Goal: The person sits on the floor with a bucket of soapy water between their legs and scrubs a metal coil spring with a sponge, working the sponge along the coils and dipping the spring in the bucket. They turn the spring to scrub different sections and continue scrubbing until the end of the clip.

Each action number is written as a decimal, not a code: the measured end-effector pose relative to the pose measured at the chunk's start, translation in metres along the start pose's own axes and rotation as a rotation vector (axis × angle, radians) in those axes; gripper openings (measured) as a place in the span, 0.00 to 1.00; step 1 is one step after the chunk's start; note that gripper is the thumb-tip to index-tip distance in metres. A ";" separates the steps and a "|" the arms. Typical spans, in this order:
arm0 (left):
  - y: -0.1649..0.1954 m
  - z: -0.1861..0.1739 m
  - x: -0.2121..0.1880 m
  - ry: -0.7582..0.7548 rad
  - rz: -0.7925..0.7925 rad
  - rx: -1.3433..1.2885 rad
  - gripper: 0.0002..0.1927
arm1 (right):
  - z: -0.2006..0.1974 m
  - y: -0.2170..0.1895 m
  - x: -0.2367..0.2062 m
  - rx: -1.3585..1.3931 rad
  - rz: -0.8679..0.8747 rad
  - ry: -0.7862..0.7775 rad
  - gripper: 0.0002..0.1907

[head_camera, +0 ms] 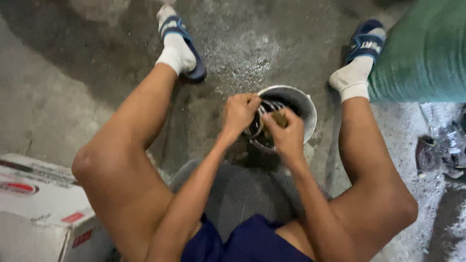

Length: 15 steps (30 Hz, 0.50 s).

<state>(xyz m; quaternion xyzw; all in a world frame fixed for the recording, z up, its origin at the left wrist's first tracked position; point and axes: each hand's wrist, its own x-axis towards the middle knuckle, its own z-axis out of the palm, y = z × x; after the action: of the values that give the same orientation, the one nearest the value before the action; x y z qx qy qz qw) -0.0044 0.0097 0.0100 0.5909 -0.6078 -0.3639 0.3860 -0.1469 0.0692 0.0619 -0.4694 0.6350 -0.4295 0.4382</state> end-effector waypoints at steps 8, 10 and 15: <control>0.008 -0.006 -0.003 -0.024 -0.008 -0.007 0.19 | 0.004 -0.015 -0.002 -0.030 -0.010 0.040 0.11; 0.011 -0.009 -0.003 -0.044 -0.043 0.011 0.19 | 0.004 -0.016 -0.003 -0.041 0.008 0.054 0.12; 0.011 -0.011 -0.005 -0.035 0.004 -0.021 0.18 | 0.011 -0.017 -0.003 -0.176 -0.163 0.066 0.16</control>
<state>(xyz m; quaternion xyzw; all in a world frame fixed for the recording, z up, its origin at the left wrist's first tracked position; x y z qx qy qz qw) 0.0008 0.0157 0.0247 0.5791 -0.6118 -0.3799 0.3822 -0.1326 0.0677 0.0759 -0.5416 0.6442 -0.4214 0.3377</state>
